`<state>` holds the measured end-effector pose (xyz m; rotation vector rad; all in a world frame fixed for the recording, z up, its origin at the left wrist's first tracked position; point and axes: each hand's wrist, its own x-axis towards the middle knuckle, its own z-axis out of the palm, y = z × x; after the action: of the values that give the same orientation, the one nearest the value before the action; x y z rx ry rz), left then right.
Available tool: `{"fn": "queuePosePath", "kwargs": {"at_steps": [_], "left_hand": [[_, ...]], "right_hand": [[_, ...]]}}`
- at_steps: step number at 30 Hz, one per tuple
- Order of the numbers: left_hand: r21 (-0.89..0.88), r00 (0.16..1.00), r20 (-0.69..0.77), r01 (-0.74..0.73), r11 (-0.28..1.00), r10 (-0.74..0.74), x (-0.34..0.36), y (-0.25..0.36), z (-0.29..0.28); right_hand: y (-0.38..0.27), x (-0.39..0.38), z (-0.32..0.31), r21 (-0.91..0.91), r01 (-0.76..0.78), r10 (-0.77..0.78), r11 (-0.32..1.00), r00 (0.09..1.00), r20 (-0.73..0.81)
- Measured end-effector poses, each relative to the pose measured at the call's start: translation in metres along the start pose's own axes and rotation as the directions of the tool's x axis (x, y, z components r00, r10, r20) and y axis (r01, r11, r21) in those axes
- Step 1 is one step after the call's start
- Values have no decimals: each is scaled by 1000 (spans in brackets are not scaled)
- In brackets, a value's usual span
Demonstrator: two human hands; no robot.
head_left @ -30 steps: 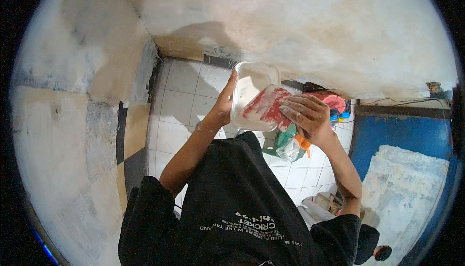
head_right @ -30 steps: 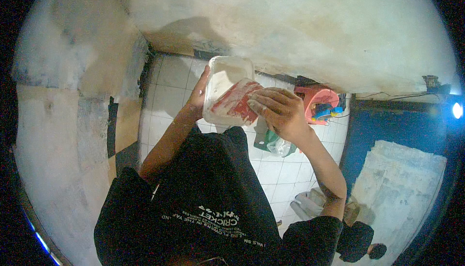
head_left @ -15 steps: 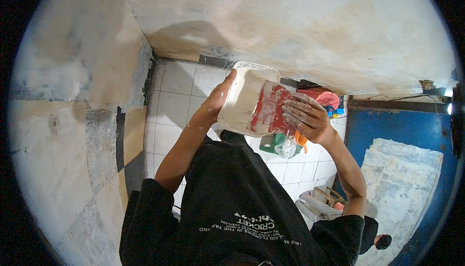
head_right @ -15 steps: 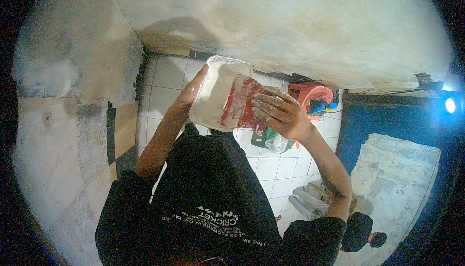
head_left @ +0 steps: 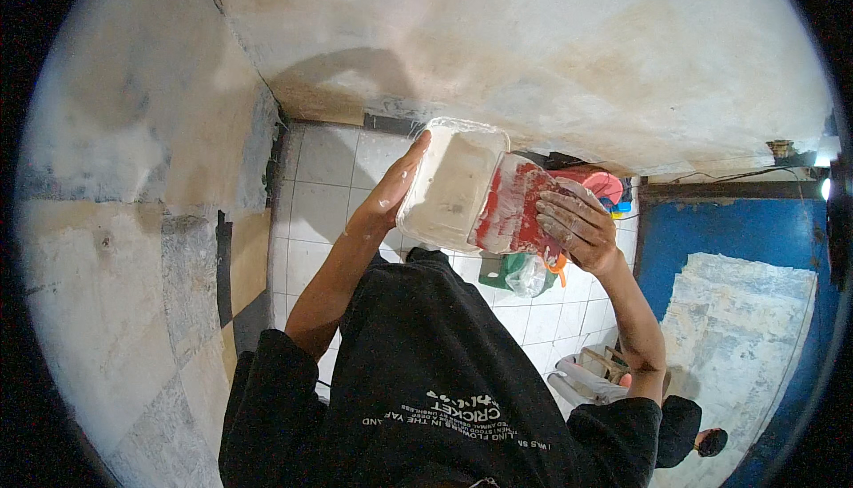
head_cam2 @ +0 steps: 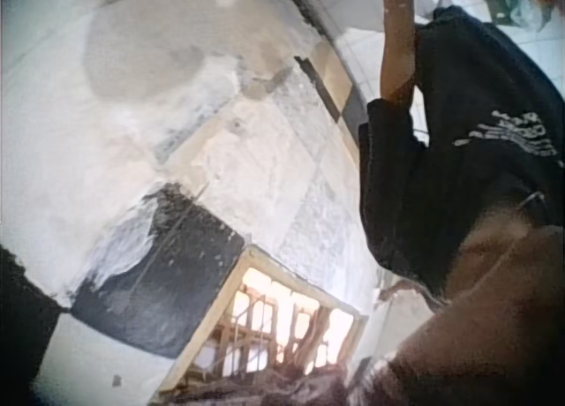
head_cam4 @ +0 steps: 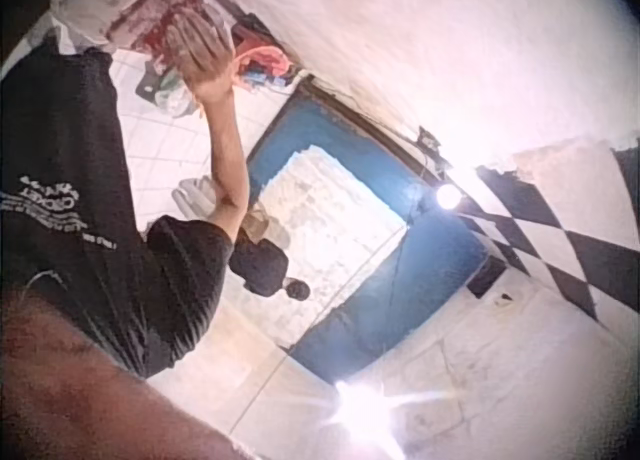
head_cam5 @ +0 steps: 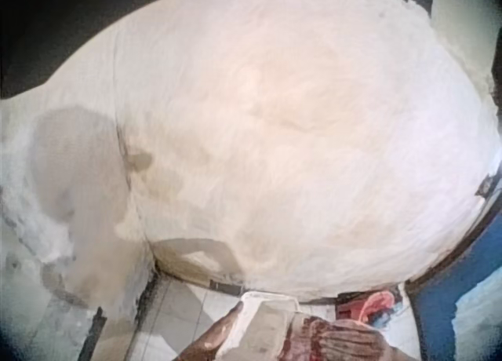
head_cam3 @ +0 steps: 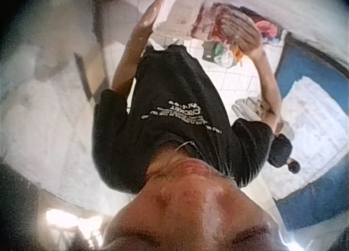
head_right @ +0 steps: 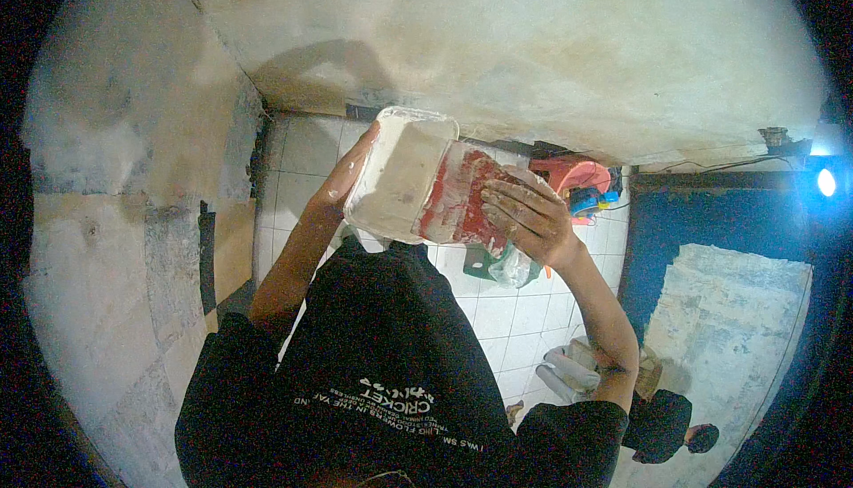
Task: The person applies plaster to a wall using a putty knife and then scrapes the excess plaster back into a container.
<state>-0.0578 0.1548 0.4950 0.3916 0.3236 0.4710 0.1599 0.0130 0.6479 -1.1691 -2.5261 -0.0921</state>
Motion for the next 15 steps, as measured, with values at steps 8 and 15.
{"fn": "queuePosePath", "kwargs": {"at_steps": [8, 15], "left_hand": [[292, 826, 410, -521, 802, 387, -12, -10, -33], [197, 949, 242, -251, 948, 201, 4, -1, -72]], "right_hand": [[-5, -11, 6, -18, -56, 55, 998, 997, -54], [-9, -18, 10, -19, -99, 97, 995, 989, -115]]}}
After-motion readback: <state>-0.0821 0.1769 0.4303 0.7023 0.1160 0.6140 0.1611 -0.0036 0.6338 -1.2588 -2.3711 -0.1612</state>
